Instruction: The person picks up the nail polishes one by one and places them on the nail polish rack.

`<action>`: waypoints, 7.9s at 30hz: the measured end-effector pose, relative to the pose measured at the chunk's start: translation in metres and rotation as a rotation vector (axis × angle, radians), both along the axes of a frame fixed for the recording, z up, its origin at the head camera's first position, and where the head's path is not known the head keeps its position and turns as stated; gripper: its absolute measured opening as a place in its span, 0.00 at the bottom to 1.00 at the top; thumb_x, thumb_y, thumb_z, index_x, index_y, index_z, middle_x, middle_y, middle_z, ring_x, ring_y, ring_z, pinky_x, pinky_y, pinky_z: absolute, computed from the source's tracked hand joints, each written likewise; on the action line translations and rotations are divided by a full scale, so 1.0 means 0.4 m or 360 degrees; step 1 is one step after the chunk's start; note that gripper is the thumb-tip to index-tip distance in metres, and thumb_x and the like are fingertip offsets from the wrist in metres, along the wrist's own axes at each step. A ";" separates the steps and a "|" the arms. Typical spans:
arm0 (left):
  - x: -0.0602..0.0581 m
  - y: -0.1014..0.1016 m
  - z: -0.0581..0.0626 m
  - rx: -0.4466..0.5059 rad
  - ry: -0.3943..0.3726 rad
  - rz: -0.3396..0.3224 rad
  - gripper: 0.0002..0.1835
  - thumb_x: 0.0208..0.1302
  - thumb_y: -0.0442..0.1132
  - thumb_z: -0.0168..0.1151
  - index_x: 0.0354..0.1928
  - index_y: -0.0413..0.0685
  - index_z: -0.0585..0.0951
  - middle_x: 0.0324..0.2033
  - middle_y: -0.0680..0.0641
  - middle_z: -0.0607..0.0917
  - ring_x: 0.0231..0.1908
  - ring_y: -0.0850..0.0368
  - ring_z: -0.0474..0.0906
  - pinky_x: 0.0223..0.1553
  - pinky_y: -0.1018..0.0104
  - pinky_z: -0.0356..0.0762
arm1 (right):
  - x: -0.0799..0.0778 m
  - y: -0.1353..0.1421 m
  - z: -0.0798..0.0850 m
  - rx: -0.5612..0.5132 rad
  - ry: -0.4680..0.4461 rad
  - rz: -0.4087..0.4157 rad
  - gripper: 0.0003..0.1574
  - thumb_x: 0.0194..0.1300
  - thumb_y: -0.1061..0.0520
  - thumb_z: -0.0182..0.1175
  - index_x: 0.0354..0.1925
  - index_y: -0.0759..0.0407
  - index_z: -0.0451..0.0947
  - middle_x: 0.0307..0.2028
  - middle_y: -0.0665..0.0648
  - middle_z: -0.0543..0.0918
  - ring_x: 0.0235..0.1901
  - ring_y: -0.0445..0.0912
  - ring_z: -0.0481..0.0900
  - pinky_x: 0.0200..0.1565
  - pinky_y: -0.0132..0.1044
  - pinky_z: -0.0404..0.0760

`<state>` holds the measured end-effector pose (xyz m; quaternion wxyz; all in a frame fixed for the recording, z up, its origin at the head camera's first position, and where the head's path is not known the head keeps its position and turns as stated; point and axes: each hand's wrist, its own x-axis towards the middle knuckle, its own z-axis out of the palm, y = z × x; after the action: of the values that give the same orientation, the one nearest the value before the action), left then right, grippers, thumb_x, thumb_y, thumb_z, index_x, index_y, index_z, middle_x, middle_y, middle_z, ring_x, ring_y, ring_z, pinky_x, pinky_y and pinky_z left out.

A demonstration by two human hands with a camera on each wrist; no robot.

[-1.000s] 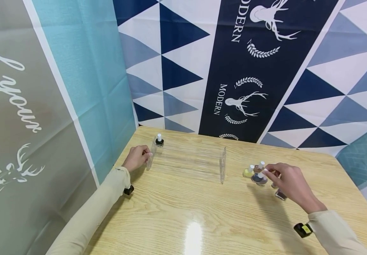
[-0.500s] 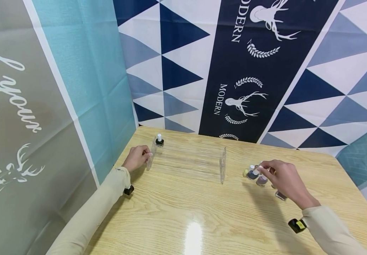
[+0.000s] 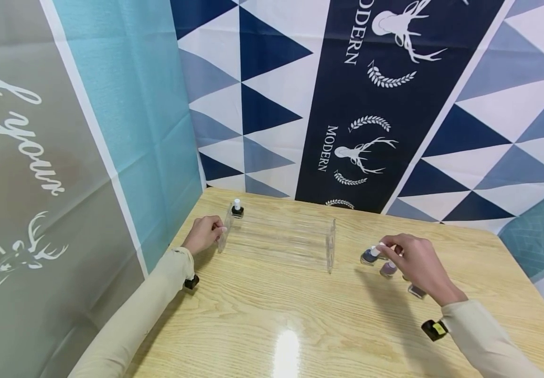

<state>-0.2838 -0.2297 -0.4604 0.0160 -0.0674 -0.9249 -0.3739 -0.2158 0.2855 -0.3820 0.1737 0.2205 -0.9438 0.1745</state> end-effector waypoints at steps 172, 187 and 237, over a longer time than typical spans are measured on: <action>0.004 0.000 -0.008 0.0043 0.0024 0.0005 0.08 0.75 0.35 0.63 0.35 0.39 0.83 0.24 0.46 0.83 0.24 0.57 0.79 0.26 0.63 0.76 | -0.233 -0.388 0.038 -0.0158 0.0002 0.0308 0.07 0.71 0.57 0.67 0.40 0.60 0.89 0.35 0.56 0.88 0.26 0.45 0.78 0.33 0.43 0.78; 0.005 0.001 -0.004 0.0054 -0.0016 0.0026 0.08 0.76 0.36 0.61 0.36 0.40 0.83 0.25 0.44 0.84 0.25 0.54 0.80 0.26 0.62 0.75 | -0.245 -0.422 0.041 -0.0158 0.0010 0.0323 0.08 0.71 0.56 0.67 0.39 0.59 0.89 0.34 0.56 0.87 0.26 0.46 0.78 0.33 0.43 0.78; 0.005 0.006 -0.005 0.0043 -0.0014 0.0043 0.08 0.76 0.35 0.61 0.38 0.38 0.83 0.26 0.43 0.84 0.24 0.55 0.79 0.26 0.63 0.75 | -0.319 -0.529 -0.015 -0.0059 -0.0090 0.0277 0.10 0.73 0.55 0.66 0.42 0.60 0.90 0.39 0.56 0.90 0.40 0.50 0.88 0.44 0.46 0.84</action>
<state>-0.2816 -0.2271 -0.4624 0.0177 -0.0531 -0.9206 -0.3865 -0.3432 0.0741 -0.3879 0.1353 0.2935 -0.9222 0.2124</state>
